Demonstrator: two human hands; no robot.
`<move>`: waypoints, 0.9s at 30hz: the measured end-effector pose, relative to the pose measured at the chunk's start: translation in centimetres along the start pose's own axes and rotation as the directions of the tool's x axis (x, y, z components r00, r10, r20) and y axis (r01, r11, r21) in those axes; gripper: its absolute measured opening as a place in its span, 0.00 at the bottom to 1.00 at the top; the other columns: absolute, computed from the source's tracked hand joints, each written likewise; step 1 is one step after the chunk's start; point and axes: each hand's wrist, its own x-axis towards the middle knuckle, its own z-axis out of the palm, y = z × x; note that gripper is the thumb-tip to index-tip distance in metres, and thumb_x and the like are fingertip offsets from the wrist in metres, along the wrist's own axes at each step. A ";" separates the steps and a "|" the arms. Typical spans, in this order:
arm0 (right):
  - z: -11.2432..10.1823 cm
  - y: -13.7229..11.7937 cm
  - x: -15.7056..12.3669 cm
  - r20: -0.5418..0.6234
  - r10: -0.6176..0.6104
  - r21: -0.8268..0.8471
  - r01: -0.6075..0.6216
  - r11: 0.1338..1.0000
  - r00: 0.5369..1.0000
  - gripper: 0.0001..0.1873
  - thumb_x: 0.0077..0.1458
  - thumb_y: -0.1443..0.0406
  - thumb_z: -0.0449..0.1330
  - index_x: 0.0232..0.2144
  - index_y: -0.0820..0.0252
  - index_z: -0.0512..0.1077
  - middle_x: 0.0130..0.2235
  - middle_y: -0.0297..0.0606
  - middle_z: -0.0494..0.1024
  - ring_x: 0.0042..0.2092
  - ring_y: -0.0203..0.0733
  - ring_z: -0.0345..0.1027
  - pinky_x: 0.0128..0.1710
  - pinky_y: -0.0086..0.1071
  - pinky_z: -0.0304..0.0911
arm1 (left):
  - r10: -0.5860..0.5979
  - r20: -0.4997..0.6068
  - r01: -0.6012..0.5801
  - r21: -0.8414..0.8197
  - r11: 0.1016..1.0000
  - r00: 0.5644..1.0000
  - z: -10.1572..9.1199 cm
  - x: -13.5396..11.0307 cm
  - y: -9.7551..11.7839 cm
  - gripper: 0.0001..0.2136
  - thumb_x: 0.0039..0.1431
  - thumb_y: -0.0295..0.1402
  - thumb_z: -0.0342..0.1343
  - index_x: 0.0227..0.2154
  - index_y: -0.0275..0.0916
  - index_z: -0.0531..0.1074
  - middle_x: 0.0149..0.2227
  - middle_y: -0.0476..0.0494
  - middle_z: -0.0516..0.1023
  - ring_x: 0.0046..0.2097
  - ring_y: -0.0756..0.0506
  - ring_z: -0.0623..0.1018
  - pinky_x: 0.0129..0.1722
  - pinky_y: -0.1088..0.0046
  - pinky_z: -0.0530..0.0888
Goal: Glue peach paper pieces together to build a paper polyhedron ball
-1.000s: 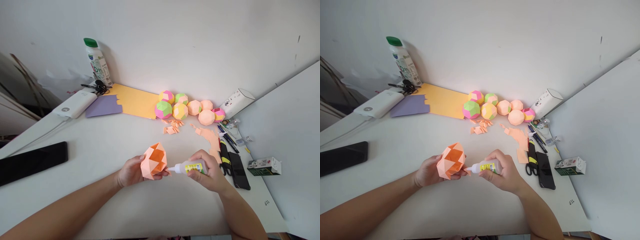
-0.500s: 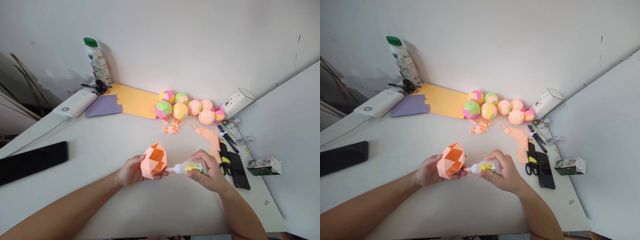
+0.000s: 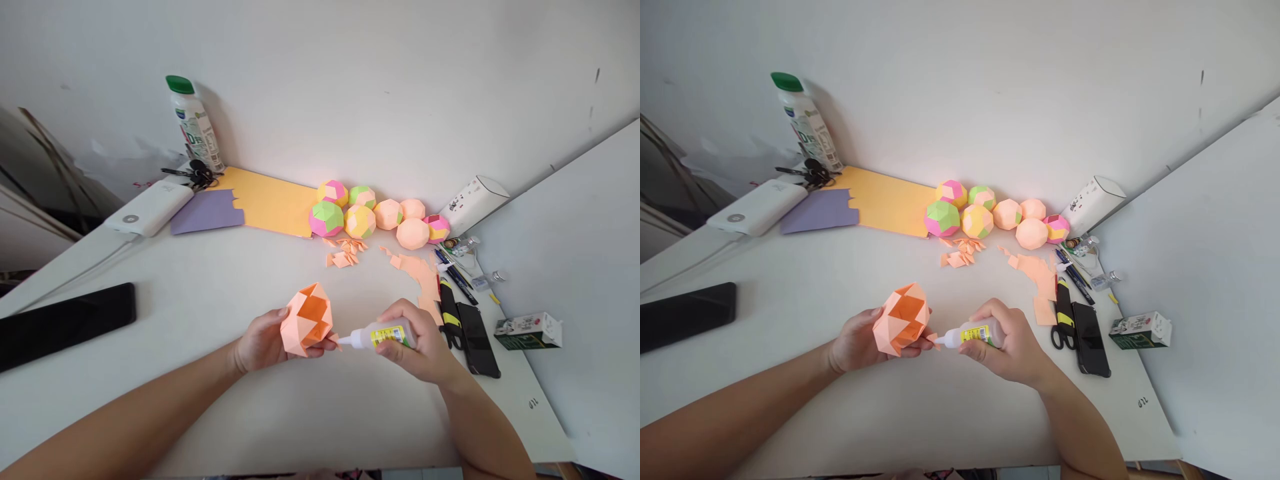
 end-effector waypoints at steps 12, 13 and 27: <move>0.2 0.0 0.3 -0.032 0.009 0.016 -0.009 1.000 0.999 0.14 0.52 0.57 0.63 0.33 0.57 0.64 0.23 0.28 0.65 0.22 0.31 0.52 0.20 0.26 0.48 | 0.018 0.006 -0.018 -0.016 1.000 1.000 0.3 0.0 0.1 0.28 0.54 0.50 0.52 0.49 0.31 0.72 0.47 0.31 0.78 0.50 0.37 0.76 0.48 0.67 0.68; 0.1 0.0 0.2 -0.028 0.008 0.012 -0.008 1.000 1.000 0.14 0.52 0.57 0.63 0.33 0.57 0.64 0.23 0.28 0.65 0.22 0.31 0.52 0.20 0.26 0.48 | 0.016 0.008 -0.015 -0.017 1.000 1.000 0.2 0.0 0.1 0.28 0.54 0.50 0.52 0.49 0.31 0.72 0.47 0.31 0.78 0.50 0.37 0.76 0.48 0.67 0.68; -0.7 0.5 0.0 -0.022 0.139 0.324 -0.125 0.938 0.990 0.17 0.52 0.52 0.62 0.34 0.58 0.66 0.24 0.29 0.64 0.21 0.29 0.52 0.19 0.25 0.48 | 0.046 0.120 -0.024 -0.182 0.983 0.992 -0.9 -0.1 0.1 0.28 0.55 0.46 0.54 0.53 0.30 0.68 0.48 0.30 0.77 0.49 0.37 0.78 0.47 0.68 0.73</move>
